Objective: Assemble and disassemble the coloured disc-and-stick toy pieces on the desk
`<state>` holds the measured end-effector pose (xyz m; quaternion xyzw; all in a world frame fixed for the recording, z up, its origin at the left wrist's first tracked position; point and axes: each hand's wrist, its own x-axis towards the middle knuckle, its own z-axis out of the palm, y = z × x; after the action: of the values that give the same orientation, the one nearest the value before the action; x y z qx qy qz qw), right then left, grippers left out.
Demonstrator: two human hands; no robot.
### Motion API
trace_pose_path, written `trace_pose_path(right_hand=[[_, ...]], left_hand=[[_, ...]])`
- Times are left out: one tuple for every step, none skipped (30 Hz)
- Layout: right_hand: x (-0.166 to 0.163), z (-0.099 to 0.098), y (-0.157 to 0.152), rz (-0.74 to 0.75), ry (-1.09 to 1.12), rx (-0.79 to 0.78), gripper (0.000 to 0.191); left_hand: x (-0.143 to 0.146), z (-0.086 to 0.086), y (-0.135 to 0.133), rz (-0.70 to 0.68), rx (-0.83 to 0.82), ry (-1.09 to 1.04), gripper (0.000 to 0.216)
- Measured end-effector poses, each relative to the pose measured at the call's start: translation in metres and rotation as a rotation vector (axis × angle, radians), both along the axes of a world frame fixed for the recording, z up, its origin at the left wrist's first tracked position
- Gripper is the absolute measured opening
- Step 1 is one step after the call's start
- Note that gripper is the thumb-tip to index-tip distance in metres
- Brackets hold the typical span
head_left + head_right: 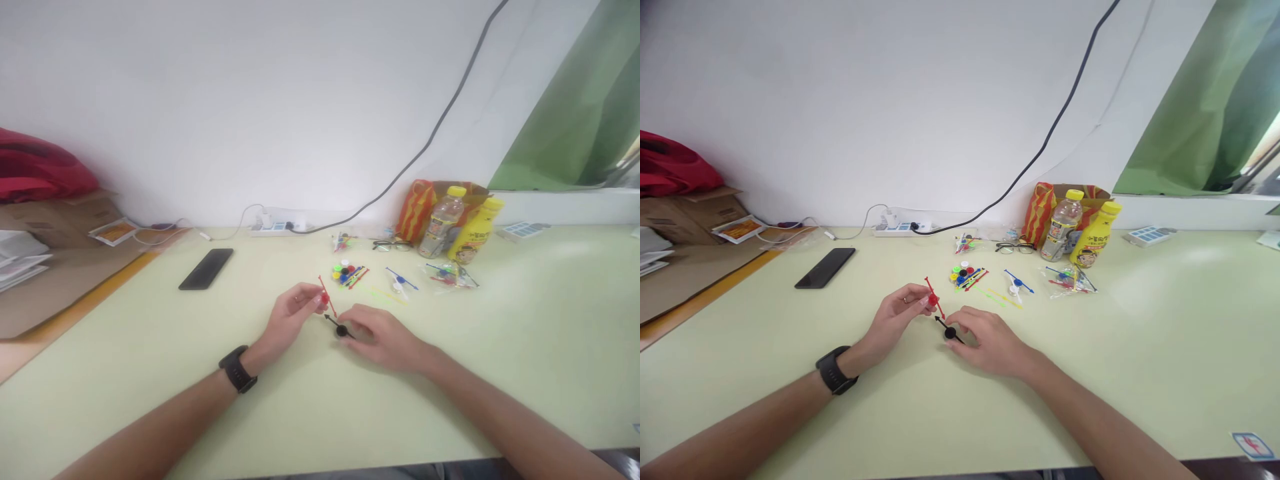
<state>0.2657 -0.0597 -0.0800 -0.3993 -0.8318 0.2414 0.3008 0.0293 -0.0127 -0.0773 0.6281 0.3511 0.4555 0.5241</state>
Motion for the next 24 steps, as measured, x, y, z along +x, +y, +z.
trace_pose_path(right_hand=[[-0.001, 0.0, -0.001, 0.026, -0.026, 0.015, 0.02], [-0.001, 0.0, -0.002, 0.042, -0.041, 0.018, 0.018], [-0.001, 0.0, -0.002, 0.044, -0.047, 0.016, 0.017], [-0.001, 0.0, -0.002, 0.036, -0.05, 0.014, 0.017], [0.0, 0.0, -0.002, 0.02, -0.056, 0.017, 0.018], [0.001, 0.0, -0.001, -0.002, -0.069, 0.024, 0.019], [0.003, 0.0, 0.0, -0.03, -0.087, 0.035, 0.019], [0.004, 0.0, 0.002, -0.061, -0.109, 0.044, 0.019], [0.006, 0.0, 0.003, -0.092, -0.13, 0.052, 0.018], [0.007, 0.0, 0.004, -0.119, -0.149, 0.057, 0.016], [0.008, 0.0, 0.005, -0.141, -0.159, 0.057, 0.014], [0.008, 0.0, 0.006, -0.159, -0.159, 0.05, 0.012], [0.008, 0.0, 0.006, -0.173, -0.147, 0.036, 0.009], [0.008, 0.0, 0.005, -0.183, -0.128, 0.017, 0.007], [0.007, 0.0, 0.005, -0.188, -0.104, -0.004, 0.007], [0.005, 0.0, 0.003, -0.184, -0.079, -0.023, 0.012], [0.004, 0.0, 0.002, -0.172, -0.059, -0.033, 0.017], [0.002, 0.0, 0.001, -0.152, -0.048, -0.033, 0.021], [0.001, 0.0, 0.0, -0.131, -0.048, -0.026, 0.022], [-0.001, 0.0, -0.001, -0.113, -0.06, -0.017, 0.022], [-0.003, 0.0, -0.002, -0.101, -0.079, -0.006, 0.021], [-0.004, 0.0, -0.002, -0.096, -0.099, 0.005, 0.02], [-0.005, 0.0, -0.002, -0.097, -0.117, 0.015, 0.019], [-0.005, -0.001, -0.001, -0.098, -0.13, 0.024, 0.018]], left_hand=[[0.0, -0.001, 0.001, -0.003, -0.004, 0.002, 0.027], [-0.001, -0.002, 0.001, -0.005, -0.008, 0.004, 0.026], [-0.001, -0.004, 0.002, -0.009, -0.013, 0.006, 0.026], [-0.001, -0.004, 0.002, -0.016, -0.02, 0.008, 0.025], [0.0, -0.005, 0.002, -0.027, -0.029, 0.007, 0.025], [0.0, -0.005, 0.002, -0.042, -0.04, 0.003, 0.024], [0.0, -0.004, 0.002, -0.061, -0.051, 0.0, 0.023], [0.001, -0.004, 0.002, -0.081, -0.061, 0.001, 0.023], [0.001, -0.003, 0.002, -0.1, -0.069, 0.006, 0.022], [0.001, -0.003, 0.001, -0.117, -0.074, 0.017, 0.022], [0.002, -0.003, 0.0, -0.134, -0.08, 0.033, 0.022], [0.002, -0.003, -0.001, -0.151, -0.086, 0.051, 0.023], [0.003, -0.003, -0.002, -0.172, -0.089, 0.068, 0.023], [0.004, -0.003, -0.003, -0.196, -0.084, 0.088, 0.024], [0.005, -0.004, -0.005, -0.213, -0.064, 0.117, 0.023], [0.005, -0.004, -0.007, -0.222, -0.03, 0.158, 0.022], [0.006, -0.004, -0.009, -0.222, 0.016, 0.21, 0.02], [0.007, -0.004, -0.01, -0.217, 0.065, 0.265, 0.019], [0.008, -0.003, -0.012, -0.211, 0.113, 0.318, 0.019], [0.008, -0.003, -0.013, -0.205, 0.153, 0.36, 0.019], [0.009, -0.003, -0.013, -0.203, 0.184, 0.388, 0.018], [0.009, -0.003, -0.014, -0.202, 0.21, 0.409, 0.015], [0.009, -0.003, -0.014, -0.195, 0.237, 0.427, 0.013], [0.008, -0.003, -0.013, -0.184, 0.264, 0.448, 0.011]])
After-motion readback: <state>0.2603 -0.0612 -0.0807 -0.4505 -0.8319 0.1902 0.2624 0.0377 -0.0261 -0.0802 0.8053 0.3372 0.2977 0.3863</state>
